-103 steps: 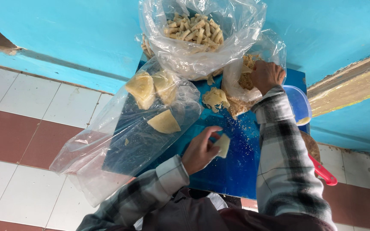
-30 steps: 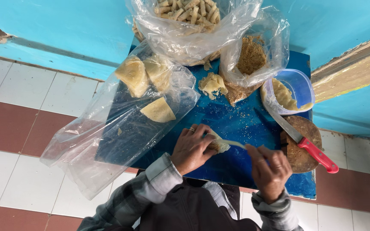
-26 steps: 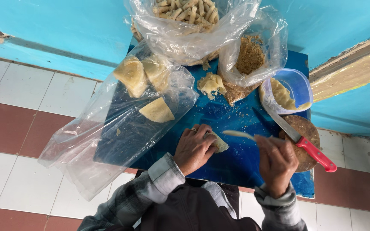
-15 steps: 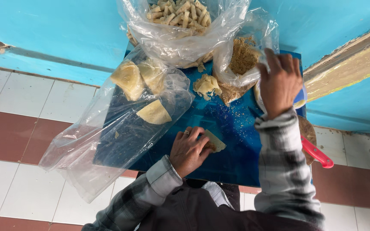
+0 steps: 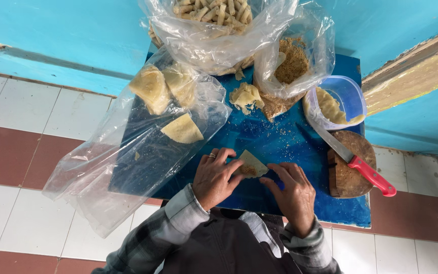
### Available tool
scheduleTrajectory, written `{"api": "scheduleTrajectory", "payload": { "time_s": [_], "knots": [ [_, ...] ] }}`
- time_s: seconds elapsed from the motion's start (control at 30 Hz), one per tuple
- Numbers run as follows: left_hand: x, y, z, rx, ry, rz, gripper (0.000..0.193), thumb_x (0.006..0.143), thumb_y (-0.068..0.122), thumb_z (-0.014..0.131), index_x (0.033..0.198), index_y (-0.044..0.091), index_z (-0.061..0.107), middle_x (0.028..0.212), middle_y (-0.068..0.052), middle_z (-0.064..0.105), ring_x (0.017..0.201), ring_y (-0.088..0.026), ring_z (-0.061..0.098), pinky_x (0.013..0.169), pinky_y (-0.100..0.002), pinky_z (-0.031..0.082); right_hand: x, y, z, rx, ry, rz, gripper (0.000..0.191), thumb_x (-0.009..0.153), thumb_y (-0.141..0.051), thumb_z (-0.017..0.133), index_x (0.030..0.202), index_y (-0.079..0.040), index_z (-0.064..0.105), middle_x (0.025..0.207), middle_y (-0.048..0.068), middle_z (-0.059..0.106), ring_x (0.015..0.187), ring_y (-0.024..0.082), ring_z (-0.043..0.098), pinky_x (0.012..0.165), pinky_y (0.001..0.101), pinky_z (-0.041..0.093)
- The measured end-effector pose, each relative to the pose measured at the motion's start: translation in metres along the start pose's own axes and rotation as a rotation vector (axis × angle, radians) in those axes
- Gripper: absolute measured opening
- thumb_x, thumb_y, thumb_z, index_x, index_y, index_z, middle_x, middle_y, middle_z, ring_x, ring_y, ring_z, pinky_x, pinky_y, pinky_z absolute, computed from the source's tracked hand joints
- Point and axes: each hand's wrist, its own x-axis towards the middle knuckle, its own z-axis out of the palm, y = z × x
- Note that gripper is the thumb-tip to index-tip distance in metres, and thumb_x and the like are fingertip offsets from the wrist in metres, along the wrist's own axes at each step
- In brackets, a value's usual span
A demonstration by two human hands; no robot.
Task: The person folds small dough wrappers by hand, pressing the edges together to form filled pastry pockets, and places the finished pieces into a plastic container and bag on the table. They work through a stack of dough pieces one at a time on a small blue table.
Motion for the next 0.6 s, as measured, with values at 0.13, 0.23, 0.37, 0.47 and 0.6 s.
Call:
{"api": "scheduleTrajectory", "payload": {
  "time_s": [0.13,0.23,0.37,0.47,0.6],
  "knots": [
    [-0.003,0.003,0.002,0.005,0.019,0.006,0.034,0.081,0.024,0.084,0.111,0.016,0.071,0.116,-0.004,0.060,0.103,-0.027,0.059,0.083,-0.043,0.045,-0.004,-0.001,0.009,0.028,-0.008,0.110,0.030,0.078,-0.030,0.085,0.101,-0.012,0.078,0.100,0.005,0.070,0.076,0.022,0.069,0.063,0.0357,0.055],
    [-0.009,0.004,-0.003,0.012,0.064,-0.043,0.031,0.082,0.023,0.082,0.109,0.015,0.070,0.113,-0.005,0.060,0.098,-0.026,0.060,0.083,-0.043,0.045,-0.001,0.002,0.007,0.038,0.002,0.123,0.024,0.080,-0.027,0.083,0.099,-0.013,0.078,0.102,0.005,0.070,0.073,0.022,0.069,0.061,0.0354,0.055],
    [-0.016,0.010,-0.005,0.082,0.092,-0.143,0.027,0.082,0.021,0.082,0.102,0.011,0.067,0.103,-0.007,0.059,0.092,-0.028,0.059,0.076,-0.044,0.044,-0.001,0.005,0.004,-0.045,0.027,0.038,0.025,0.081,-0.028,0.082,0.099,-0.012,0.077,0.096,0.003,0.070,0.076,0.023,0.069,0.064,0.0365,0.054],
    [-0.015,0.016,0.001,0.080,0.090,-0.146,0.022,0.083,0.016,0.081,0.095,0.012,0.063,0.099,-0.005,0.058,0.091,-0.027,0.060,0.075,-0.044,0.044,-0.006,0.003,0.008,0.053,-0.030,0.178,0.015,0.084,-0.023,0.081,0.095,-0.013,0.077,0.097,0.003,0.071,0.068,0.019,0.068,0.061,0.0342,0.054],
    [-0.010,0.017,0.005,0.036,0.115,-0.165,0.022,0.082,0.014,0.080,0.091,0.013,0.060,0.094,-0.002,0.059,0.088,-0.025,0.062,0.074,-0.042,0.045,-0.004,0.006,0.014,0.199,-0.054,0.219,0.015,0.084,-0.018,0.080,0.095,-0.012,0.075,0.095,0.002,0.071,0.068,0.015,0.069,0.059,0.0307,0.054]
  ]
}}
